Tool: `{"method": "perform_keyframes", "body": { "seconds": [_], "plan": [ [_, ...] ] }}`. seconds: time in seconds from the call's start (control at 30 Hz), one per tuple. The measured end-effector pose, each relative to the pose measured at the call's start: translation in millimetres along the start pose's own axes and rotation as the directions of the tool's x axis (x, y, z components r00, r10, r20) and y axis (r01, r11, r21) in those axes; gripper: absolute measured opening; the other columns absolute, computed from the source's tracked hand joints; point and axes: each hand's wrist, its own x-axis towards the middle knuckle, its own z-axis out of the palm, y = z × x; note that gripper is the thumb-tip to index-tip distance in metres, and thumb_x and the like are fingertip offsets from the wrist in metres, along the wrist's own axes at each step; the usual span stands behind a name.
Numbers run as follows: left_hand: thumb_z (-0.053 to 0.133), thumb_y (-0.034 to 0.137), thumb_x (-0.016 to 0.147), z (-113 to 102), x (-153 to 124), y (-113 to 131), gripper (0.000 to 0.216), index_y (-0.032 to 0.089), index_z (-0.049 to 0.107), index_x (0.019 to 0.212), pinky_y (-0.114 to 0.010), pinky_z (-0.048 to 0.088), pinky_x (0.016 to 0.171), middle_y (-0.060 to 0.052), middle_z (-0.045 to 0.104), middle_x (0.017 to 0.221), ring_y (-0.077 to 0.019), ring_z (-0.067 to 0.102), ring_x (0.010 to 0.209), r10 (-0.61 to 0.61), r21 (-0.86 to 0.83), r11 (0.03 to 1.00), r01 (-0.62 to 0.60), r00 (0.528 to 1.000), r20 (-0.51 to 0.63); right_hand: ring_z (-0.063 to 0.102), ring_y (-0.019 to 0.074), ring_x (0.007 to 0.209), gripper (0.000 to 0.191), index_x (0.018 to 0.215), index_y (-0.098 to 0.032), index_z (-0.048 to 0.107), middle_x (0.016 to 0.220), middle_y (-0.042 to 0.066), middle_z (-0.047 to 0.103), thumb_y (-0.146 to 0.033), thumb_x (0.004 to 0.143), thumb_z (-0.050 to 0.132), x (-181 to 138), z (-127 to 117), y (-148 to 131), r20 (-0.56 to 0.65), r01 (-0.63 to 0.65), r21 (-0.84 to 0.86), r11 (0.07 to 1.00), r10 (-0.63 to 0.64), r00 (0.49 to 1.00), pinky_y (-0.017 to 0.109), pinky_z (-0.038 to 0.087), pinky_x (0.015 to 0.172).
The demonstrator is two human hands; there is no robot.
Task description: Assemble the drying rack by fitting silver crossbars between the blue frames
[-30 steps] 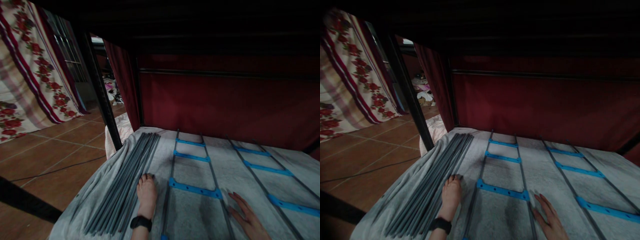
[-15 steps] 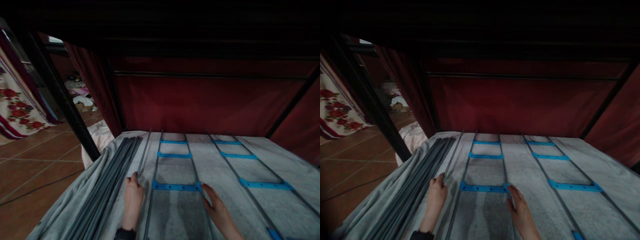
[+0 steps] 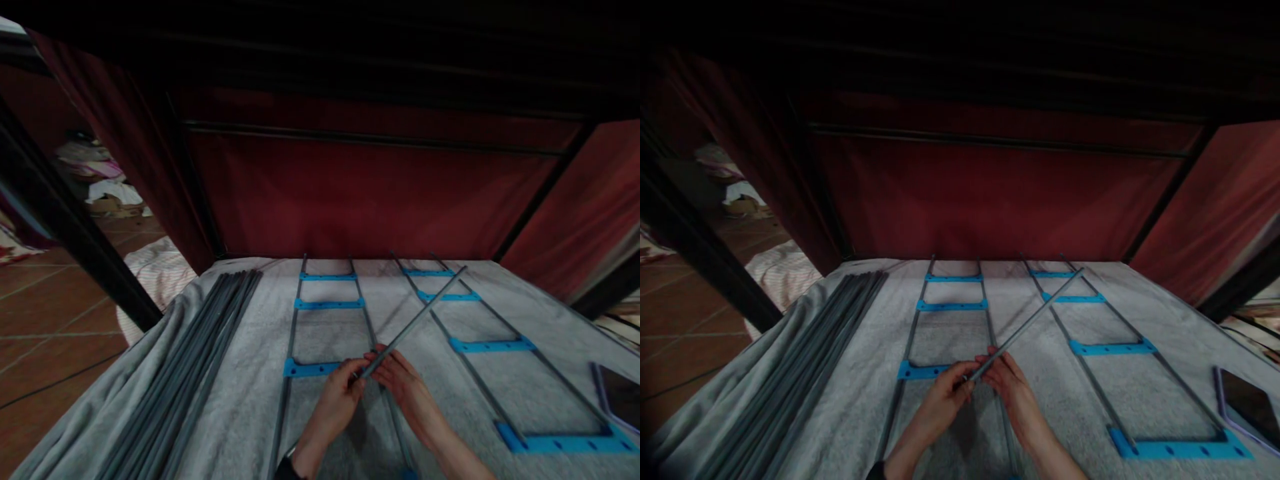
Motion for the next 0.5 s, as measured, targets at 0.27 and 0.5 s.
{"method": "perform_keyframes", "body": {
  "seconds": [0.27,0.5],
  "plan": [
    [0.061,0.053,0.075,-71.2,11.6,-2.6,0.055,0.013,0.068,0.112,-0.038,0.052,0.087,-0.011,0.071,0.099,-0.0244,0.066,0.092,-0.055,0.002,0.998,0.065,0.862,-0.504,0.045,0.0073,0.044,0.031,0.085,-0.025,0.055,0.055,-0.01,0.048,-0.047,0.074,0.074,88.0,23.0,-82.1,-0.217,0.396,0.212,0.893,-0.352,0.91,0.018,0.036,0.039],
    [0.058,0.054,0.069,-106.2,7.0,-16.6,0.057,0.012,0.068,0.104,-0.039,0.053,0.08,-0.011,0.07,0.088,-0.0264,0.067,0.086,-0.097,0.075,0.982,0.174,0.804,-0.586,0.016,0.0047,0.034,0.042,0.059,-0.025,0.027,0.043,-0.013,0.023,-0.044,0.074,0.062,189.2,47.1,-130.4,-0.328,0.574,0.059,0.817,-0.527,0.784,0.02,0.012,0.032]
  ]
}}
